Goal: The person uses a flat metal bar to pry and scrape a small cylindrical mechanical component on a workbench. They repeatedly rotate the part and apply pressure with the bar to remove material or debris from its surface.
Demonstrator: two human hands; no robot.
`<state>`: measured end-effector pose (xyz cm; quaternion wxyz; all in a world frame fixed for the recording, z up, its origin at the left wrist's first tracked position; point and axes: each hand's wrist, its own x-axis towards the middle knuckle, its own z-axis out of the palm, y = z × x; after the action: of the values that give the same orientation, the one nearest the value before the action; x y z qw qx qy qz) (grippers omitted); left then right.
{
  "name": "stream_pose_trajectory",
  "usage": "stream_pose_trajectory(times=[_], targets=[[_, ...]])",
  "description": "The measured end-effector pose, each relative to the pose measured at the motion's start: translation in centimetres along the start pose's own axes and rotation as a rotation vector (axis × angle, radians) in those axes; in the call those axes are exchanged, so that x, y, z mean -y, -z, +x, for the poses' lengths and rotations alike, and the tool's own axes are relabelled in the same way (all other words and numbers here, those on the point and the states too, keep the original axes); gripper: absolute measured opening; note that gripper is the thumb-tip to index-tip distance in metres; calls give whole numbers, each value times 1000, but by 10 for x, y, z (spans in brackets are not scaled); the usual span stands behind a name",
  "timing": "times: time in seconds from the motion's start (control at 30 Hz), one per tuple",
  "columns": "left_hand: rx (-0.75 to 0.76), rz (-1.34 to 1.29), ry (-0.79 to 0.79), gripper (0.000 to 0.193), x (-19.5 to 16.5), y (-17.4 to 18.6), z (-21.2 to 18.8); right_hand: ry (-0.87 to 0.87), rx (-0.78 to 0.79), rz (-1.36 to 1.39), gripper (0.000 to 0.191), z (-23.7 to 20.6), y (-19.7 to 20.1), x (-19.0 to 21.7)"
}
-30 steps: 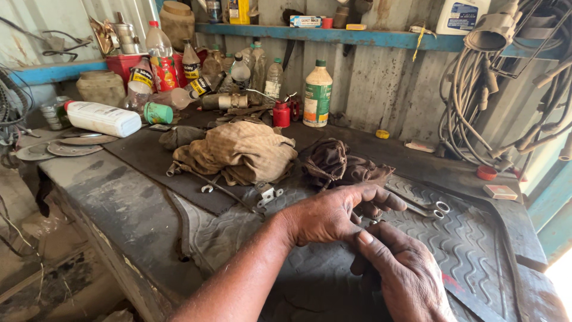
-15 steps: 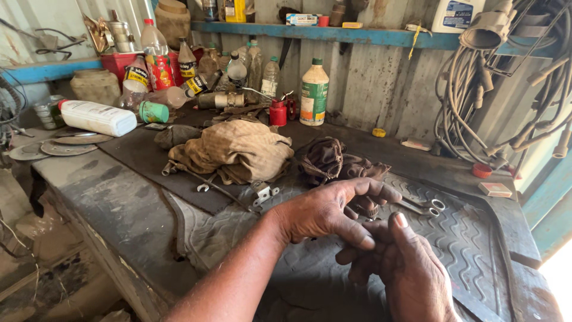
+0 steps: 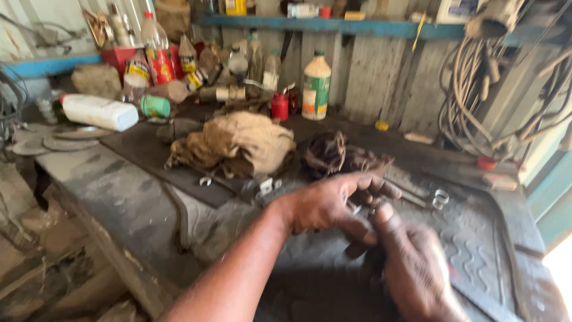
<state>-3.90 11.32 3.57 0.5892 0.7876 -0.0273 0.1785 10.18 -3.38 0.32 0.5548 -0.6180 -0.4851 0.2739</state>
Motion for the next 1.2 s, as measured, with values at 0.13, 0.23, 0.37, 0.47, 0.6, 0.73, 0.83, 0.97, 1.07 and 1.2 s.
stream_pose_trajectory(times=[0.13, 0.23, 0.37, 0.47, 0.6, 0.73, 0.83, 0.97, 1.07, 1.2], targets=[[-66, -28, 44, 76, 14, 0, 2, 276, -284, -146, 34, -9, 16, 8], [-181, 169, 71, 70, 25, 1, 4, 275, -485, -398, 36, -10, 39, 21], [-189, 490, 77, 65, 42, 4, 11, 17, -495, -679, 36, 4, 58, 23], [-163, 547, 71, 66, 57, 7, 17, -157, -281, -1005, 41, 15, 58, 15], [-146, 730, -46, 74, 73, 10, 19, -269, -134, -1132, 48, 18, 54, 12], [-133, 813, -1, 75, 71, 8, 19, -296, -76, -1159, 47, 15, 53, 18], [-145, 707, 78, 72, 60, 3, 17, -332, -40, -1139, 49, 16, 51, 19], [-152, 689, 88, 64, 44, -5, 15, -236, -126, -1118, 39, 17, 51, 14], [-185, 781, 34, 65, 39, -11, 16, -251, -249, -1065, 40, 17, 55, 12], [-211, 817, -27, 63, 37, -15, 18, -192, -281, -1052, 38, 14, 55, 13]])
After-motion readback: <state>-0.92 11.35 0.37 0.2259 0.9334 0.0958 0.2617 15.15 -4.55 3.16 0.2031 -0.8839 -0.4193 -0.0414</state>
